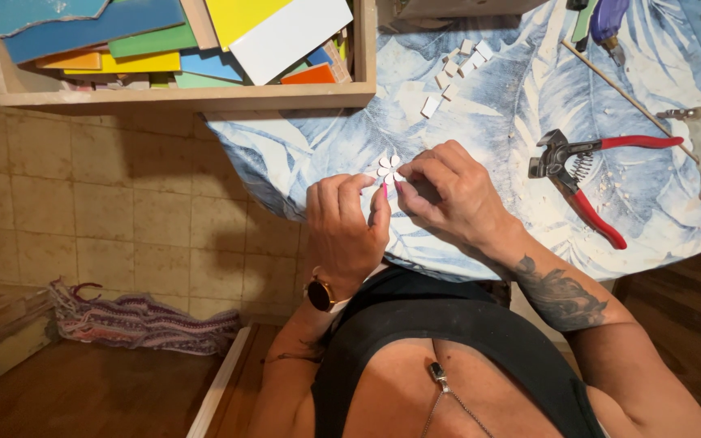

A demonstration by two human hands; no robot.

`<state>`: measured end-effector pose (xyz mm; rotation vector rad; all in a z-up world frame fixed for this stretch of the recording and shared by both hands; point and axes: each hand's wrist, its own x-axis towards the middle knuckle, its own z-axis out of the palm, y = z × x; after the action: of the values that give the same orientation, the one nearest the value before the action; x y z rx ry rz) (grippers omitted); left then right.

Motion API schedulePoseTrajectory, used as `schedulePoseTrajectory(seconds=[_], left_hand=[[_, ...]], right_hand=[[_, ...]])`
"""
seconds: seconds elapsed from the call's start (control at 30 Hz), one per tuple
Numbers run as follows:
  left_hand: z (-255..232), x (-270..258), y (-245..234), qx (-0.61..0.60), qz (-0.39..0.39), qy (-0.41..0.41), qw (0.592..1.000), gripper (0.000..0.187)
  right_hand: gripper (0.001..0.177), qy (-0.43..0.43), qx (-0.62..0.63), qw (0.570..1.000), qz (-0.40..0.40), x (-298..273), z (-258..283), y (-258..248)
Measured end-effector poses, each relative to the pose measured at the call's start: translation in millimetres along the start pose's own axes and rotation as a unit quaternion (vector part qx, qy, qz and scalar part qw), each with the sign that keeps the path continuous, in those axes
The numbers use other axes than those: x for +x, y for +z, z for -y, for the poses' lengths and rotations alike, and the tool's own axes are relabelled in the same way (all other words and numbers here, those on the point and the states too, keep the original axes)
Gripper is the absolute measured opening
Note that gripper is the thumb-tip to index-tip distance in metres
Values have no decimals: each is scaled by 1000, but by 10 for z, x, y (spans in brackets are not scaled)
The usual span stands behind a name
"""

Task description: Cutting small mosaic tiles with nippers and placing them on a work surface.

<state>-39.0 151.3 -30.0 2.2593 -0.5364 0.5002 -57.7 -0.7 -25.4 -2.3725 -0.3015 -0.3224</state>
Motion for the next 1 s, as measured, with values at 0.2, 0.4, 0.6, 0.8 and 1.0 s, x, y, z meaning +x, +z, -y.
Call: schedulePoseTrajectory(seconds=[0.2, 0.4, 0.6, 0.8, 1.0], left_hand=[[-3, -1, 0, 0, 3, -1, 1000, 15], [-1, 6, -6, -17, -8, -1, 1000, 16], [-29, -95, -93, -123, -58, 64, 989, 21], [-364, -99, -119, -200, 53, 222, 953, 22], [-687, -189, 63, -179, 134, 297, 928, 15]], right_hand=[[12, -2, 0, 1000, 0, 9, 6, 2], [14, 4, 21, 1000, 0, 20, 32, -32], [24, 22, 26, 999, -15, -225, -57, -442], [37, 136, -282, 945, 94, -759, -228, -1046], [40, 186, -386, 899, 90, -1132, -411, -1102]])
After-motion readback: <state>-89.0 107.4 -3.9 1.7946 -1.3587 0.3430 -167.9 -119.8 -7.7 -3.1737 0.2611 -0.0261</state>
